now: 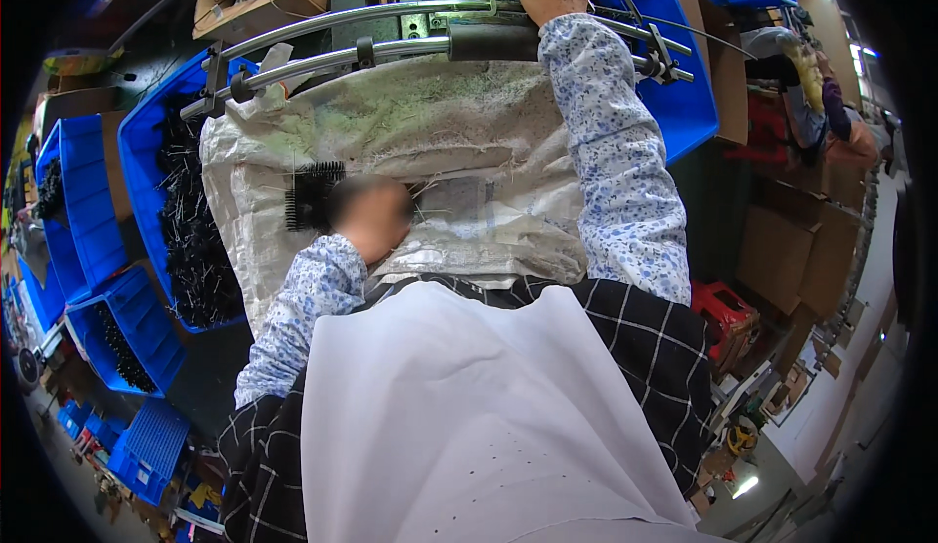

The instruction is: The person assembles small black bristle brushes by inserting metal wire loops into the bristle heads. They pick up brushes from a white sack, insert the wire, and place the finished items into a blue bin. The process is repeated continuously throughout the clip.

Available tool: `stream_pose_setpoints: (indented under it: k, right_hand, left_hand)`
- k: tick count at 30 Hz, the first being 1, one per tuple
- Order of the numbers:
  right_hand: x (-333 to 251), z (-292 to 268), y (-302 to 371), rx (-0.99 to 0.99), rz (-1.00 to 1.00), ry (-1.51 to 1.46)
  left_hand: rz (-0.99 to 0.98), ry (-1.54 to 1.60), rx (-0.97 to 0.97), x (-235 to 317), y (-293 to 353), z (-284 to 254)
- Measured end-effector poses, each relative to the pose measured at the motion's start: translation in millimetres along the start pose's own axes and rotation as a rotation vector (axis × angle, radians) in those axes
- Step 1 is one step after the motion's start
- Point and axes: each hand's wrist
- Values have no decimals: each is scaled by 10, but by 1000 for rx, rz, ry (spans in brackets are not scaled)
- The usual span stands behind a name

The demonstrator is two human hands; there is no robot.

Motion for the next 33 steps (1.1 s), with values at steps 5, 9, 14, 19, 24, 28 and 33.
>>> stream_pose_setpoints:
  k: [5, 9, 14, 19, 24, 28, 33]
  right_hand:
    - [11, 28, 0, 4, 3, -4]
    - [-42, 20, -19, -24, -12, 18]
    - [8, 59, -23, -18, 18, 14]
    - [-6, 14, -29, -24, 32, -19]
    - [-12, 39, -44, -41, 50, -44]
    - [102, 210, -68, -128, 38, -5]
    - [-14, -58, -33, -129, 103, 147]
  left_hand:
    - [-108, -34, -52, 124, -66, -27]
    - [-12, 314, -46, -85, -139, 171]
    - [10, 635, 2, -163, -203, 309]
    - [69, 453, 44, -121, -245, 313]
    - [-3, 431, 116, 68, -212, 94]
    - [45, 369, 217, 261, -45, -260]
    - [-95, 211, 462, 293, 291, -958]
Point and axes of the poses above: each hand's wrist, its own y-axis away from the middle knuckle, its own z-axis out of the palm, x = y × z, and after that the axes turned 8 degrees about x, right-handed
